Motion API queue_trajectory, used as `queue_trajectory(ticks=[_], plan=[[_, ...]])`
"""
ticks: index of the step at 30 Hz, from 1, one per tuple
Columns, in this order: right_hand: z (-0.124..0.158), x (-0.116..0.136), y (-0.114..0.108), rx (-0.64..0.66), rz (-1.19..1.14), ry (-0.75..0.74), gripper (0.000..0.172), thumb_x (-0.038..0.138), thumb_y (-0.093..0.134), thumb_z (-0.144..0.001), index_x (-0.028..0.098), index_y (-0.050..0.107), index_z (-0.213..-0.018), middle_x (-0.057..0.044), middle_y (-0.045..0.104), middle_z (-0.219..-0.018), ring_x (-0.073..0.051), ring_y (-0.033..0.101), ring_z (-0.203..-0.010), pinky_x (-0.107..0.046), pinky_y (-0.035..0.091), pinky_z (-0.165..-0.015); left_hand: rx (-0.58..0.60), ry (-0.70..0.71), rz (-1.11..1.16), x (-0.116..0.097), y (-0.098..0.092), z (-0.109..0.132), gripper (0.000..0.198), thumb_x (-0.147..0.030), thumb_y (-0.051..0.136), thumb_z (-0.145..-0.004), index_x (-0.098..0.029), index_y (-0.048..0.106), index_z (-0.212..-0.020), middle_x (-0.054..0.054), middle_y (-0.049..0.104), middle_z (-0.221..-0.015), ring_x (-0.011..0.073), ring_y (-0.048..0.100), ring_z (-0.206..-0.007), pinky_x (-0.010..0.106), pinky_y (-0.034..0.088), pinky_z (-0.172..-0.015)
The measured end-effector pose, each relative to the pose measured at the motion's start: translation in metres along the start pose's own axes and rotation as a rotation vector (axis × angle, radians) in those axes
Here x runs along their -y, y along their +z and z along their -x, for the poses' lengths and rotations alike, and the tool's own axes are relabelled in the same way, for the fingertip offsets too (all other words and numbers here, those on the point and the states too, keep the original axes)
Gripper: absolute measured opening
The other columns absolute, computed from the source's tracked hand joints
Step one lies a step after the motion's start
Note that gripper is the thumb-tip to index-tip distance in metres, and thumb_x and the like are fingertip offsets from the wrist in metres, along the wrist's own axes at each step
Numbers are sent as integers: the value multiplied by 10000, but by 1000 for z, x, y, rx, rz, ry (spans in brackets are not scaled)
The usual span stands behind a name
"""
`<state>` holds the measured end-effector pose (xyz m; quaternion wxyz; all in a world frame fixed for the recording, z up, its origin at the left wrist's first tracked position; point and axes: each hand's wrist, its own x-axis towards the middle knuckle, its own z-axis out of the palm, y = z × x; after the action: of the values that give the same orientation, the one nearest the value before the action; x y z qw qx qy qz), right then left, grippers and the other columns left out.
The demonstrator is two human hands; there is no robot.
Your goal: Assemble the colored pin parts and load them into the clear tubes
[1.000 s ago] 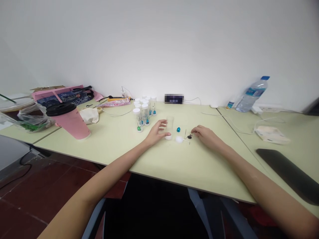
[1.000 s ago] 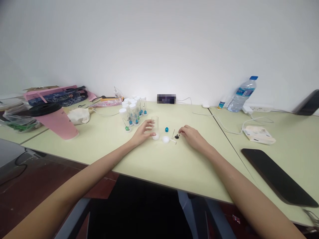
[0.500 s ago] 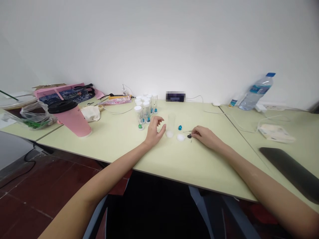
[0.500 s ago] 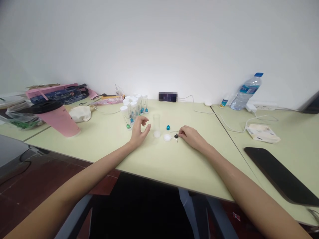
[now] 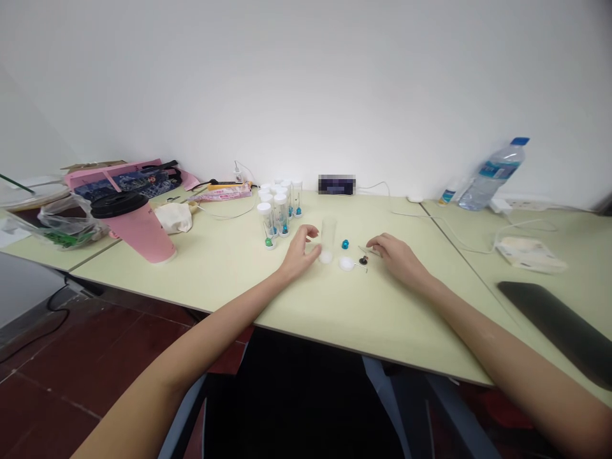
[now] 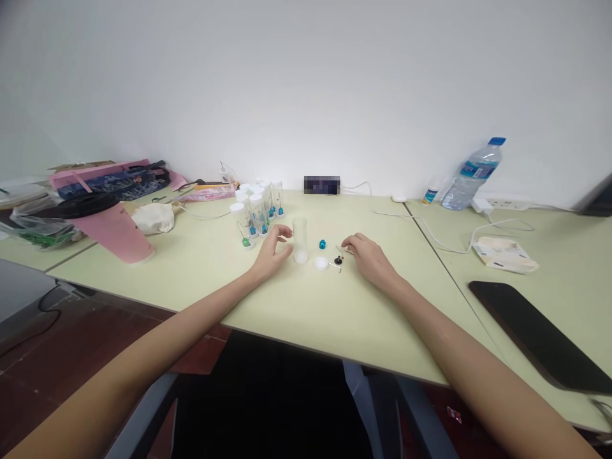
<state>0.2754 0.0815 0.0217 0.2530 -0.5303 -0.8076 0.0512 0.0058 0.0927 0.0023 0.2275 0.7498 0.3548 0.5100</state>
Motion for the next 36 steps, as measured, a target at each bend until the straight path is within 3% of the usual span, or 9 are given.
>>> queue_trajectory(ticks=[4,9,16,19,21,23,26,29,36], plan=[[-1,-3,4,0,-26,2,283,194,336,-906,194,616,-952,-88,610,-1005,-229,581,-920,-355,437,-803,117,-116,55,1,4,-1,454,-302,683,-739,-207,425,-1099,55,559,-1039,184,545,-1021,354,425,-901],[-3,-10,10,-13,-75,55,286,192,340,-904,197,622,-942,-80,610,-994,-227,577,-928,-354,433,-815,171,-152,105,6,5,-4,454,-254,656,-758,-227,400,-1132,31,626,-985,170,580,-1004,365,422,-925],[-5,-13,13,4,-190,21,268,237,382,-909,210,648,-924,-66,610,-995,-217,579,-943,-347,428,-851,92,-165,-7,13,6,-7,427,-237,640,-773,-209,397,-1123,59,605,-1021,184,571,-997,372,446,-889],[-5,-13,13,-10,-177,15,273,219,369,-909,207,640,-936,-70,612,-995,-216,581,-948,-341,431,-849,-117,-38,-186,9,3,-4,549,-294,683,-753,-202,364,-1190,127,495,-1200,233,508,-1085,413,445,-897],[-5,-13,13,-22,-124,30,280,202,350,-911,205,627,-949,-71,610,-1002,-208,581,-948,-326,436,-835,-239,140,-296,4,2,1,473,-287,620,-813,-200,367,-1203,145,452,-1221,246,474,-1117,420,444,-897],[-5,-14,13,-24,-53,55,277,196,341,-913,206,615,-953,-70,608,-1008,-202,581,-941,-314,439,-812,-196,314,-329,-3,4,6,317,-229,502,-884,-196,394,-1180,139,477,-1162,232,486,-1104,401,457,-883],[-5,-17,10,-16,28,88,228,215,376,-901,203,603,-923,-73,603,-997,-212,584,-902,-323,436,-776,74,421,-295,-10,21,8,263,-157,363,-925,-189,420,-1180,131,509,-1144,213,505,-1118,390,460,-919],[-4,-21,7,-1,98,98,180,253,416,-891,194,586,-887,-83,588,-972,-230,580,-864,-340,429,-749,226,324,-269,-9,47,-1,349,-105,296,-918,-192,424,-1231,127,493,-1236,215,464,-1210,416,405,-1016],[-1,-18,5,96,264,20,119,117,438,-858,184,517,-800,-105,570,-867,-227,555,-752,-319,383,-662,168,11,-279,6,87,-28,373,-52,427,-838,-121,480,-1201,181,523,-1247,276,473,-1218,462,354,-1037]])
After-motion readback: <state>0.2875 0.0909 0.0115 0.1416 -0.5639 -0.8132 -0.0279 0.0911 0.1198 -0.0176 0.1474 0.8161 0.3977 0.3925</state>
